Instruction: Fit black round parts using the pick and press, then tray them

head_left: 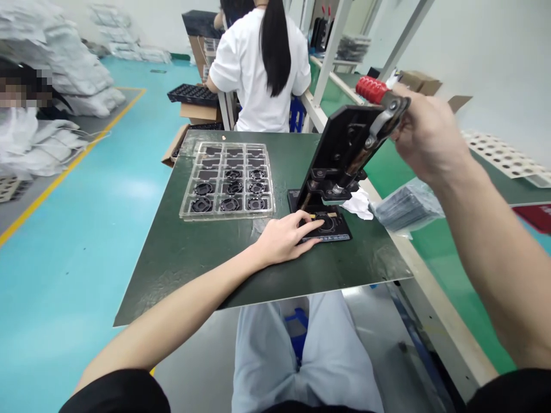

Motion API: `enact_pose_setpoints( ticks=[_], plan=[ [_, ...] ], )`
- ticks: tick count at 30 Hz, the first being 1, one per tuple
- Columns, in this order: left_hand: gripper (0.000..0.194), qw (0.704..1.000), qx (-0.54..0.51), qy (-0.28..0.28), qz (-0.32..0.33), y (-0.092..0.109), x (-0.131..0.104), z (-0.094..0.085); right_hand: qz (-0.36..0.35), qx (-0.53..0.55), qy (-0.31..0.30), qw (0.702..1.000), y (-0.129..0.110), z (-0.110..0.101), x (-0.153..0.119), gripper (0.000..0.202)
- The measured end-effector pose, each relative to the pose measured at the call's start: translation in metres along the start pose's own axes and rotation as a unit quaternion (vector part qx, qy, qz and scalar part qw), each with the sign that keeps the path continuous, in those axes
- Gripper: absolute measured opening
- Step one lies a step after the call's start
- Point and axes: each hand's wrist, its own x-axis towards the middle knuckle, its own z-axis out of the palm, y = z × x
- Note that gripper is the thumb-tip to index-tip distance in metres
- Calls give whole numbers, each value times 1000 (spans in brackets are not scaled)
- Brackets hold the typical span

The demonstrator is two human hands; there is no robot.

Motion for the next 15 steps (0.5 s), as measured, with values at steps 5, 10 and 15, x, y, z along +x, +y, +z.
enact_pose_setpoints(
  ticks=[5, 10, 15],
  plan=[
    [46, 996, -41, 4, -85, 1, 3, -1, 107, 204, -181, 956, -45, -13, 21, 57],
    [68, 972, -91, 19, -217, -2, 7, 0, -10, 253, -186, 949, -63, -37, 18, 42],
    [75, 955, -125, -6, -268, -3, 9, 2, -297, 90, 132, 941, -60, -25, -50, 41]
  ],
)
